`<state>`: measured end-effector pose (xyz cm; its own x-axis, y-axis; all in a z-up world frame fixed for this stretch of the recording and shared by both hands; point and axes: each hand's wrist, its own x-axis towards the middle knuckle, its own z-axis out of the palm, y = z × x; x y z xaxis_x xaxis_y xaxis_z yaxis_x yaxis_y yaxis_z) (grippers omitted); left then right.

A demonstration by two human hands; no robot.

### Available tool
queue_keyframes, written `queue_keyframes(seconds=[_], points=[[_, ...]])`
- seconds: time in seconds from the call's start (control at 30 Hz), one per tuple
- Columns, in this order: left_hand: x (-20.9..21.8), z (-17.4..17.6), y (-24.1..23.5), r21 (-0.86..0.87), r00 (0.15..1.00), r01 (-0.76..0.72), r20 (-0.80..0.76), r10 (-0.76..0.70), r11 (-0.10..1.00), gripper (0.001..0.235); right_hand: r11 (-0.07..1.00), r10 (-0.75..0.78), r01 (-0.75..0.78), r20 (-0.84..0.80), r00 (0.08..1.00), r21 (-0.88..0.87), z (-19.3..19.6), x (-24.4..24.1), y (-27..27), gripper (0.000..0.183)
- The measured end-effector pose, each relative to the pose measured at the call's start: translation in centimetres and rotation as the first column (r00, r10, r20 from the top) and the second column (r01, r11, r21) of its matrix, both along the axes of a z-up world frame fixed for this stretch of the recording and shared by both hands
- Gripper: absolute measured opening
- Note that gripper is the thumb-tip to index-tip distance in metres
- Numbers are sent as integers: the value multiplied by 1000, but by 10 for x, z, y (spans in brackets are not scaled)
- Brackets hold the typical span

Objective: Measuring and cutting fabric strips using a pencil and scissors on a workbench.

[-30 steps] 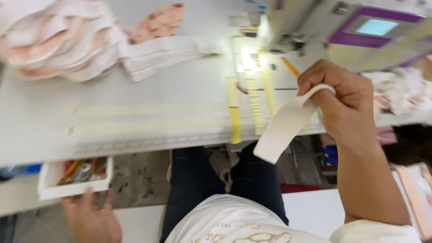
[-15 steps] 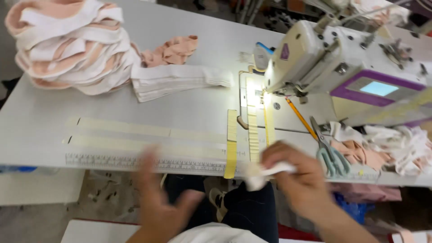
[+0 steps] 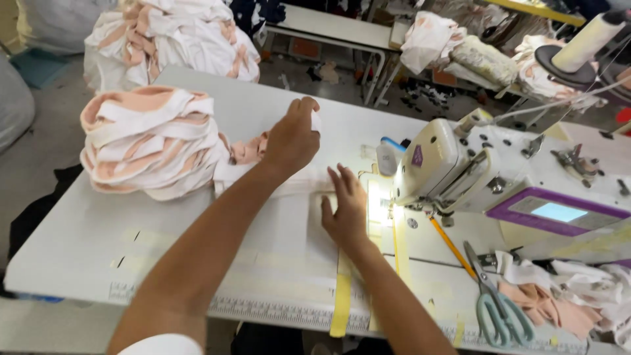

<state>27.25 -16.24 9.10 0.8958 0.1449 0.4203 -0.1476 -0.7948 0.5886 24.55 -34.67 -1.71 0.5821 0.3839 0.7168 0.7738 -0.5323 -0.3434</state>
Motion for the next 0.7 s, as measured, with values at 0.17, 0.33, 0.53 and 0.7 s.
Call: queue_keyframes(seconds=[0.17,0.33,0.53,0.7], points=[[64,-61,13,113,973,154,-192,-131,982,72,924,-51,6,-107,993,-383,2,0,-5,58],[66,-64,53,125,908,197,-396,-133,972,68,920,-67,23,-99,993,-392,-11,9,-7,60],[-65,-17,83,242,952,-45,-284,115,969,24,931,-80,71,-10,997,-358,-29,16,-6,63],[-98,-82,131,463,890,-175,-303,340,869,24,948,-113,135,89,990,-288,-51,26,-7,51]])
